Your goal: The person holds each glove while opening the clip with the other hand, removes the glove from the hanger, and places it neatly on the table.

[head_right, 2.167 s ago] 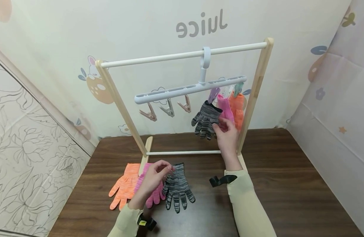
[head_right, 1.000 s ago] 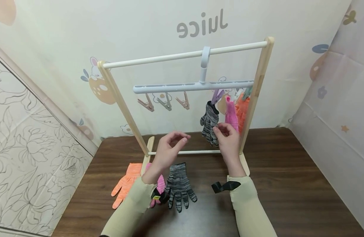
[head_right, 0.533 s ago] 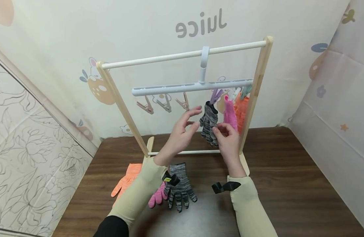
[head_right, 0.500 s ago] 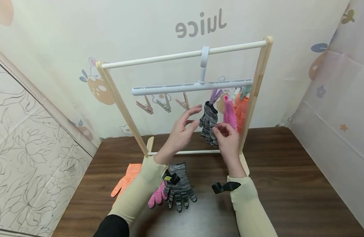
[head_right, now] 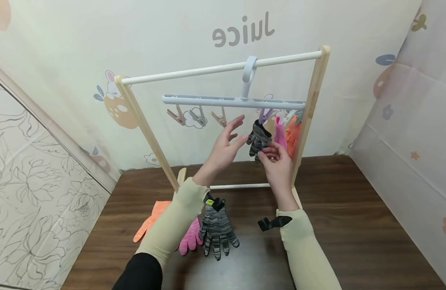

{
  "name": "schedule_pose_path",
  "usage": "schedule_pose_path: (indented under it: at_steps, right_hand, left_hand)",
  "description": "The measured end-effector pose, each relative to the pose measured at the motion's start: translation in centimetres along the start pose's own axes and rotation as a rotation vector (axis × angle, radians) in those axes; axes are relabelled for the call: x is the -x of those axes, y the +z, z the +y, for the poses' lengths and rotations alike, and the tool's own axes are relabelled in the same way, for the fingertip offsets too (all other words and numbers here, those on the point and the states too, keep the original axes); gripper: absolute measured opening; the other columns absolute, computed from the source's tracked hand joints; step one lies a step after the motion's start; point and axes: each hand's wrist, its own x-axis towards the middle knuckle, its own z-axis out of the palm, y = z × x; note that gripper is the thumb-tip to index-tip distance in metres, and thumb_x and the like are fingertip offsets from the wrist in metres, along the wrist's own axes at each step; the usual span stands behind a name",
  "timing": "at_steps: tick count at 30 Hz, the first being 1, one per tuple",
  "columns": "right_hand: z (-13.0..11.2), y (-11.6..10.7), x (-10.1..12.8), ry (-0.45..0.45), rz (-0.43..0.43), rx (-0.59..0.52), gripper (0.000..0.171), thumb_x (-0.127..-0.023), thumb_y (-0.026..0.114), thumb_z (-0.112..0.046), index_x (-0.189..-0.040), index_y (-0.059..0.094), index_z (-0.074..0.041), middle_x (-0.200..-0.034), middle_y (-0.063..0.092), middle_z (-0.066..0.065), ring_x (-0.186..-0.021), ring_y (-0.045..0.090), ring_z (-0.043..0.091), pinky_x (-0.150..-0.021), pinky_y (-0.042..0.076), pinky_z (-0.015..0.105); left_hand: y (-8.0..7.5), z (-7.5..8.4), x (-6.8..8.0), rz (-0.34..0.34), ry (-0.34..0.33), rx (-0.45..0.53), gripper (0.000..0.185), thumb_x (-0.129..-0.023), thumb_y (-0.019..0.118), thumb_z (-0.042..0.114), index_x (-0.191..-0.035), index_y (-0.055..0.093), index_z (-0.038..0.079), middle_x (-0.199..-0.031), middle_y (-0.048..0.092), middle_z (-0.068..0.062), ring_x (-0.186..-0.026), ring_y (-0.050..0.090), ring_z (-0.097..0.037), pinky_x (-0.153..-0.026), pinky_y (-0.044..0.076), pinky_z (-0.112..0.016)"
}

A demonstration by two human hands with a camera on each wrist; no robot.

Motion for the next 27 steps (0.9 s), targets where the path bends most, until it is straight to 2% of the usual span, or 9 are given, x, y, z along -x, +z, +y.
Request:
schedule_pose_path:
  at_steps: [6,11,16,21,27]
  right_hand:
    - [-0.7,0.2,-0.7,-0.018,0.076,-0.003,0.048,-0.089,0.074,-0.005,-0.131,0.052,0.003,-0.088,0.063,-0.002,-0.083,0.060,0.009,-0.073,0.045,0.020]
    - [-0.9,0.1,-0.9,-0.010,0.141,-0.011,0.048,-0.088,0.074,-0.007,-0.129,0.050,0.000,-0.084,0.062,-0.004,-0.079,0.059,0.010,-0.072,0.046,0.020]
    - [-0.9,-0.2,-0.8,-0.001,0.194,0.021,0.048,-0.089,0.074,-0.010,-0.131,0.051,-0.003,-0.082,0.061,-0.004,-0.078,0.059,0.009,-0.071,0.046,0.020]
    - [-1.0,-0.3,-0.7,-0.016,0.193,0.057,0.038,-0.089,0.076,-0.013,-0.122,0.062,0.000,-0.085,0.062,-0.003,-0.079,0.057,0.010,-0.070,0.046,0.020]
    - [-1.1,-0.4,-0.7,-0.034,0.180,0.147,0.030,-0.089,0.077,-0.020,-0.111,0.070,-0.002,-0.081,0.057,-0.002,-0.073,0.052,0.011,-0.062,0.042,0.020]
  left_hand:
    - [0.6,0.1,-1.1,0.032,-0.005,0.017,0.057,-0.101,0.059,0.021,-0.152,0.038,0.011,-0.154,0.041,-0.006,-0.138,0.036,-0.004,-0.109,0.036,-0.030]
    - [1.2,0.2,-1.9,0.043,-0.005,0.050,0.053,-0.101,0.058,0.020,-0.150,0.041,0.008,-0.151,0.045,-0.009,-0.137,0.039,-0.007,-0.109,0.037,-0.033]
    - [1.6,0.6,-2.4,0.047,-0.008,0.075,0.048,-0.102,0.057,0.020,-0.146,0.045,0.007,-0.148,0.049,-0.009,-0.134,0.042,-0.008,-0.106,0.038,-0.029]
    - [1.8,0.9,-2.8,0.032,-0.018,0.105,0.043,-0.103,0.055,0.018,-0.144,0.048,0.008,-0.145,0.052,-0.009,-0.132,0.047,-0.010,-0.107,0.039,-0.034]
    - [2.1,0.9,-3.2,0.012,-0.033,0.105,0.042,-0.103,0.056,0.020,-0.143,0.051,0.009,-0.142,0.055,-0.007,-0.129,0.049,-0.009,-0.106,0.037,-0.029]
